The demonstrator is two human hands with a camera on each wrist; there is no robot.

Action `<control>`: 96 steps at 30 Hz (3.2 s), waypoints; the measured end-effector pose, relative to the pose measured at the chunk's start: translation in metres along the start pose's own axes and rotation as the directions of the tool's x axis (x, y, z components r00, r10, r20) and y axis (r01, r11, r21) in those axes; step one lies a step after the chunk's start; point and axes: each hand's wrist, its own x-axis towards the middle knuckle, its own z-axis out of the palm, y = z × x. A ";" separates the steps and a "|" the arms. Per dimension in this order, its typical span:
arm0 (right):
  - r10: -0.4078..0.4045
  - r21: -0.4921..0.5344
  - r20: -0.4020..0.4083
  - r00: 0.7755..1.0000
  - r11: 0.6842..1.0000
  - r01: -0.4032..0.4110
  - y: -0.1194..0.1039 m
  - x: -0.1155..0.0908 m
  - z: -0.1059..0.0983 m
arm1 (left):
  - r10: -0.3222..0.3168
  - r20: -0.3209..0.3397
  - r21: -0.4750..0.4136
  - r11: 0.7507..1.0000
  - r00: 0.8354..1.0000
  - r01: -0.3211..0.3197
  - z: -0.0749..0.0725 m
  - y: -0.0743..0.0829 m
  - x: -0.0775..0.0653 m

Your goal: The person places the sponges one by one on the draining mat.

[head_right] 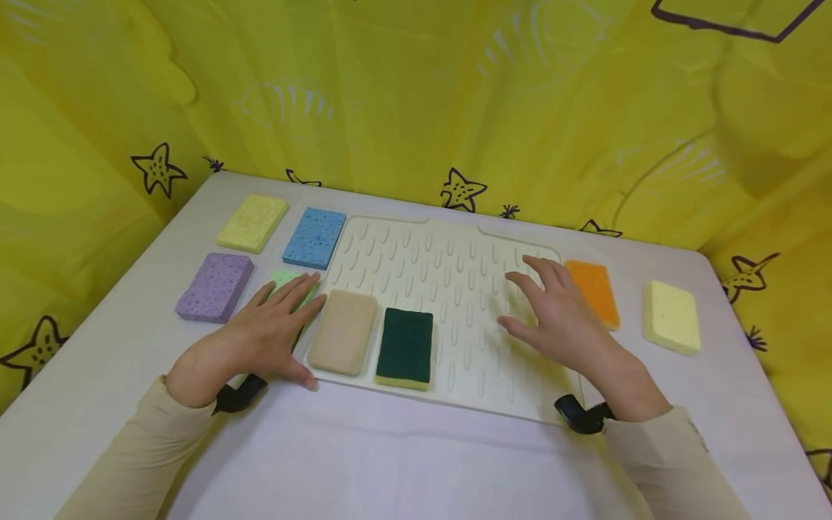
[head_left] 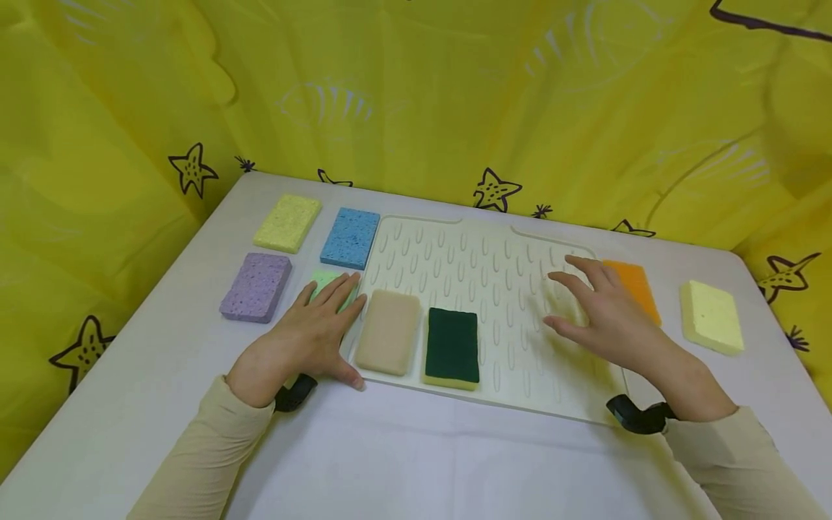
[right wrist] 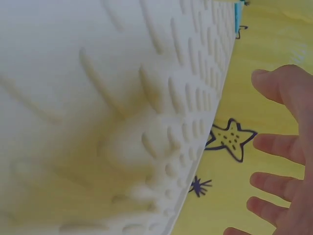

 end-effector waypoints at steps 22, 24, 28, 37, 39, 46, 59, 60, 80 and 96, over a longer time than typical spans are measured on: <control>0.213 -0.017 0.134 0.968 0.977 -0.212 0.063 0.002 -0.005 | 0.005 -0.008 0.002 1.000 1.000 -0.005 0.002 -0.001 -0.001; 0.246 -0.010 0.164 0.955 0.969 -0.248 0.068 0.003 -0.003 | 0.005 -0.001 0.002 1.000 1.000 -0.005 0.002 -0.002 0.000; 0.288 -0.010 0.209 0.935 0.956 -0.292 0.079 0.003 0.001 | 0.004 0.007 0.004 1.000 1.000 -0.004 0.002 -0.002 -0.001; 0.327 -0.031 0.324 0.888 0.942 -0.335 0.096 0.009 0.003 | 0.001 0.013 0.009 1.000 1.000 -0.001 0.002 -0.002 0.000; 0.305 -0.032 0.327 0.894 0.949 -0.313 0.099 0.010 0.004 | -0.001 0.014 0.006 1.000 1.000 0.001 0.003 -0.002 0.001; 0.277 -0.045 0.287 0.917 0.960 -0.276 0.103 0.011 0.002 | 0.000 0.010 0.007 1.000 1.000 0.000 0.002 -0.002 0.001; 0.292 -0.066 0.309 0.905 0.956 -0.286 0.106 0.012 -0.006 | -0.003 0.017 0.012 1.000 1.000 0.003 0.001 -0.002 0.000; 0.292 -0.063 0.311 0.905 0.956 -0.287 0.107 0.013 -0.005 | -0.003 0.017 0.014 1.000 1.000 0.003 0.001 -0.002 0.001; 0.372 -0.056 0.227 0.900 0.928 -0.369 0.106 0.006 -0.004 | -0.006 0.028 0.022 1.000 1.000 0.005 0.001 0.000 0.002; 0.436 -0.097 0.164 0.885 0.900 -0.425 0.102 0.002 -0.013 | -0.018 0.033 0.017 1.000 0.999 0.017 0.001 -0.001 0.000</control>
